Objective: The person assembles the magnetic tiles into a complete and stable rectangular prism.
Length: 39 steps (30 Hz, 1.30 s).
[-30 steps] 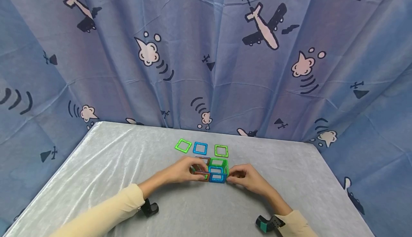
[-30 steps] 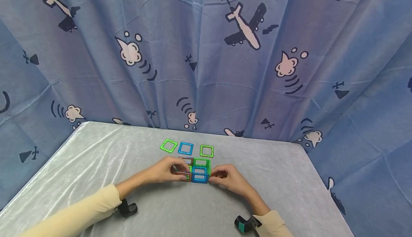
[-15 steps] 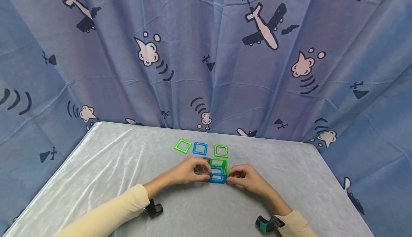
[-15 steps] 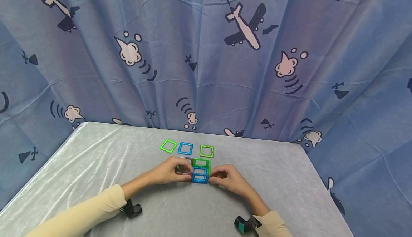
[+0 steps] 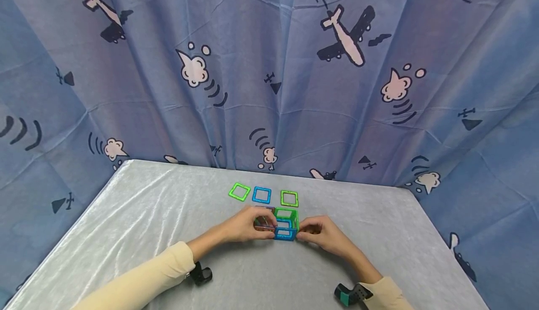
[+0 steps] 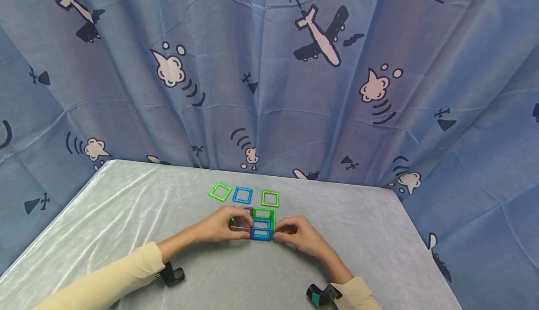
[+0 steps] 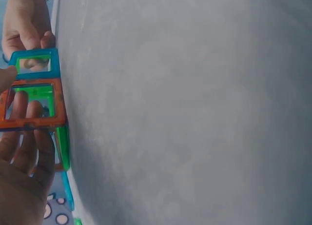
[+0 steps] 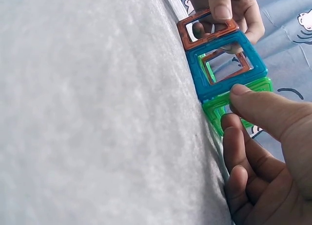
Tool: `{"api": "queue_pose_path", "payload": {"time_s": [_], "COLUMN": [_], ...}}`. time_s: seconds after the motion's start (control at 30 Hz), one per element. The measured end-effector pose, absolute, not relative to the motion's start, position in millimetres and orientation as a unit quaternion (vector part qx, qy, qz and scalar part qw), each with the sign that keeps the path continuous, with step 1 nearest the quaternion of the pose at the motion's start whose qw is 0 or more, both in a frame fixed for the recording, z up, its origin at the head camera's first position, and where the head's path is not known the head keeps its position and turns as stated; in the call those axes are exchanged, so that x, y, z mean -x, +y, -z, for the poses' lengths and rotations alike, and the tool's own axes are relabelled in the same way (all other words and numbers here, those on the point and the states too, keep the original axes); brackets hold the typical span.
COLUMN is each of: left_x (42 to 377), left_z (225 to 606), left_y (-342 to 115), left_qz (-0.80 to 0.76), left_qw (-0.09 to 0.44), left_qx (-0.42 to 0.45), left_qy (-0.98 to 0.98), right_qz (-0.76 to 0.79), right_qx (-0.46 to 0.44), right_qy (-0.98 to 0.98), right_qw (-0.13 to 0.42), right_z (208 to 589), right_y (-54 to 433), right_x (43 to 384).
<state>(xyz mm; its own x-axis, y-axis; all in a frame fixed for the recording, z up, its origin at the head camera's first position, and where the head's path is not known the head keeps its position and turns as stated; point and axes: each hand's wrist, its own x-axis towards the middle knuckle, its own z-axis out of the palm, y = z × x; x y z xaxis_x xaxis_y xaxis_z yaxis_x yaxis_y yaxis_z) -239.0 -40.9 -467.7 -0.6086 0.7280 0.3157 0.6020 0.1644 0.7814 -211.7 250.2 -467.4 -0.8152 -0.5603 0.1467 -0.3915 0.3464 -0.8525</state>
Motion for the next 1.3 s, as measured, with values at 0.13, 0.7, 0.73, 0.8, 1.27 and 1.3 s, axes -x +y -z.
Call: {"api": "queue_pose_path", "payload": {"time_s": [0.13,0.7,0.73,0.8,1.27,1.3], "left_x": [238.2,227.0,226.8,227.2,247.4,249.9], "left_z": [466.4,464.6,465.0,466.2,462.0,462.6], "left_y": [-49.1,-107.9,-112.4,-122.1,-180.6,-182.1], "left_qz": [-0.483,-0.493,-0.494,-0.493,-0.490,-0.490], "left_qw": [0.060,0.016,0.010,-0.001,0.007,0.009], "left_qx": [-0.431,-0.394,-0.393,-0.386,-0.321,-0.322], "left_qy": [0.760,0.776,0.776,0.780,0.810,0.810], "right_qz": [0.495,0.493,0.492,0.491,0.496,0.494], "right_qx": [0.299,0.295,0.294,0.293,0.293,0.294], "right_qy": [0.812,0.814,0.815,0.816,0.813,0.814], "right_qw": [0.082,0.083,0.083,0.083,0.085,0.083], "right_z": [468.6,469.0,469.2,469.7,471.1,470.7], "right_y": [250.6,252.2,252.2,252.0,253.0,253.2], "right_x": [211.4,211.8,211.9,212.3,212.4,211.9]}}
